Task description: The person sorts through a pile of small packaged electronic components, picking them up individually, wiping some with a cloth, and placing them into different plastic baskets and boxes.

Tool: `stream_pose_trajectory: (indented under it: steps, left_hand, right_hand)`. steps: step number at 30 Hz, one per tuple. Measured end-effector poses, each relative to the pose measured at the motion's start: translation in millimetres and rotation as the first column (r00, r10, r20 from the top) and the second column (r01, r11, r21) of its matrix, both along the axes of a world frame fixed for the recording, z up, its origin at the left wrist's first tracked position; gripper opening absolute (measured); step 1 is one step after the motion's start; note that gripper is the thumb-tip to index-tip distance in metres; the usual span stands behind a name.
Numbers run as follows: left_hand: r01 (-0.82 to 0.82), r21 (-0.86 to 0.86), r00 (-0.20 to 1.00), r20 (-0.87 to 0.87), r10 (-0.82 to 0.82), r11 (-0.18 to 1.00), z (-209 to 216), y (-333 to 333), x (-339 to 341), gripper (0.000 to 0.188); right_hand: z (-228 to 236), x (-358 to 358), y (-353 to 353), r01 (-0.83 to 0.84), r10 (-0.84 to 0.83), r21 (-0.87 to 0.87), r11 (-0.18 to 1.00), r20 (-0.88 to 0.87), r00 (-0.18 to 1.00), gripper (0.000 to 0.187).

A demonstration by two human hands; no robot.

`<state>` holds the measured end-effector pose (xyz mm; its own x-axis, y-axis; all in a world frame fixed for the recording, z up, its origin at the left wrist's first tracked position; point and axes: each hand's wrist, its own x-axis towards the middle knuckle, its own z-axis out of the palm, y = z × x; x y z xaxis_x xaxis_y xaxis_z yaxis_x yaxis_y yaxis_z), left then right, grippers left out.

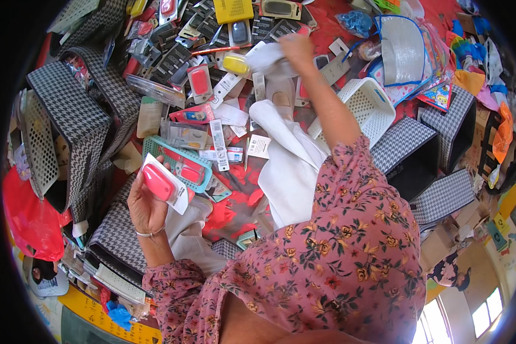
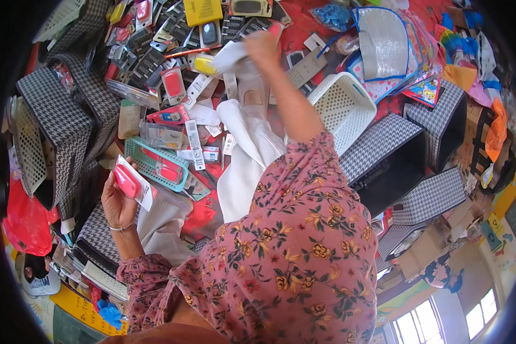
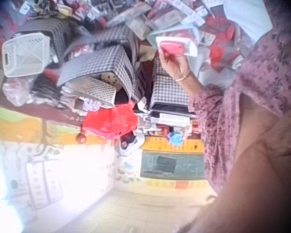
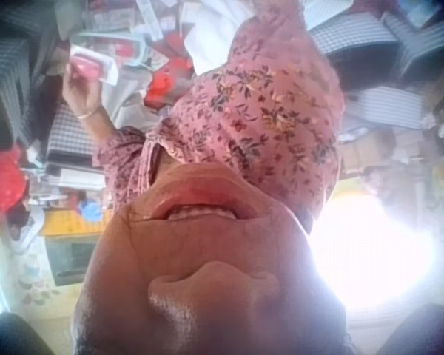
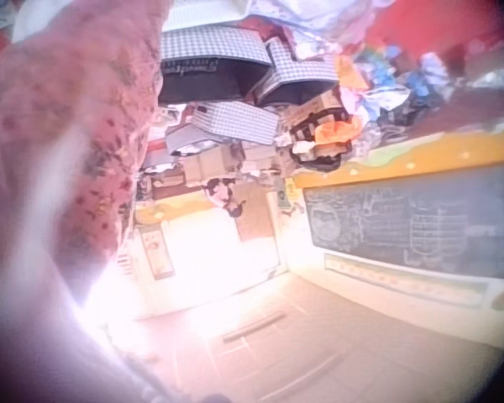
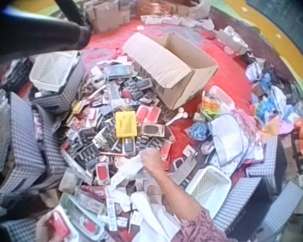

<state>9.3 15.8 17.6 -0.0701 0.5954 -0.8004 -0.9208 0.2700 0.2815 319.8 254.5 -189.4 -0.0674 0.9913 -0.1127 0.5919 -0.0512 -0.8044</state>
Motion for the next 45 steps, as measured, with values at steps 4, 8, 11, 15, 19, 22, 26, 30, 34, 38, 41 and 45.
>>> stream_pose_trajectory:
  steps: [4,8,11,15,19,22,26,30,34,38,41,45]
  left_hand:
    - [0.006,-0.036,1.000,-0.010,-0.007,0.999,0,-1,0,0.040]
    - [0.019,-0.057,1.000,-0.005,-0.019,0.998,-2,0,4,0.041]
    - [0.019,-0.069,1.000,-0.009,-0.019,0.997,-9,-6,1,0.041]
    - [0.044,-0.053,0.999,-0.006,-0.044,0.998,-8,-2,1,0.041]
    - [0.061,-0.076,0.997,-0.033,-0.063,0.995,-2,0,8,0.041]
    - [0.067,-0.067,0.998,-0.016,-0.068,0.996,-2,2,10,0.042]
    - [0.075,-0.050,0.996,-0.034,-0.077,0.996,-2,-1,10,0.044]
    - [0.059,-0.082,0.998,0.001,-0.059,0.995,-3,-4,6,0.042]
    - [0.048,-0.111,0.999,-0.020,-0.051,0.993,-4,0,10,0.041]
    - [0.059,-0.102,0.998,-0.030,-0.062,0.993,-5,-1,12,0.042]
    - [0.069,-0.108,0.997,-0.031,-0.073,0.992,-4,1,10,0.042]
    - [0.084,-0.082,0.996,-0.004,-0.085,0.993,-7,-3,8,0.041]
  right_hand:
    - [-49,87,10,0.059,0.090,-0.332,0.942,0.417,0.904,0.024]
    - [-74,60,3,0.099,0.118,-0.442,0.891,0.437,0.892,0.041]
    - [-82,50,0,0.189,0.000,-0.429,0.883,0.404,0.915,0.045]
    - [-136,67,-7,0.342,-0.226,-0.460,0.819,0.289,0.930,0.040]
    - [-131,66,-2,0.318,-0.095,-0.535,0.783,0.403,0.910,0.041]
    - [-114,63,2,0.184,-0.025,-0.516,0.836,0.299,0.954,0.047]
    - [-78,40,-6,0.340,-0.113,-0.435,0.834,0.470,0.876,0.042]
    - [-84,41,-5,0.428,-0.284,-0.456,0.780,0.351,0.892,0.040]
    - [-117,49,-6,0.389,-0.387,-0.571,0.723,0.131,0.912,0.039]
    - [-139,43,-5,0.302,-0.301,-0.595,0.745,0.104,0.948,0.038]
    - [-165,75,-4,0.145,-0.206,-0.516,0.844,-0.063,0.976,0.040]
    - [-148,72,-5,0.133,-0.213,-0.490,0.862,-0.112,0.971,0.025]
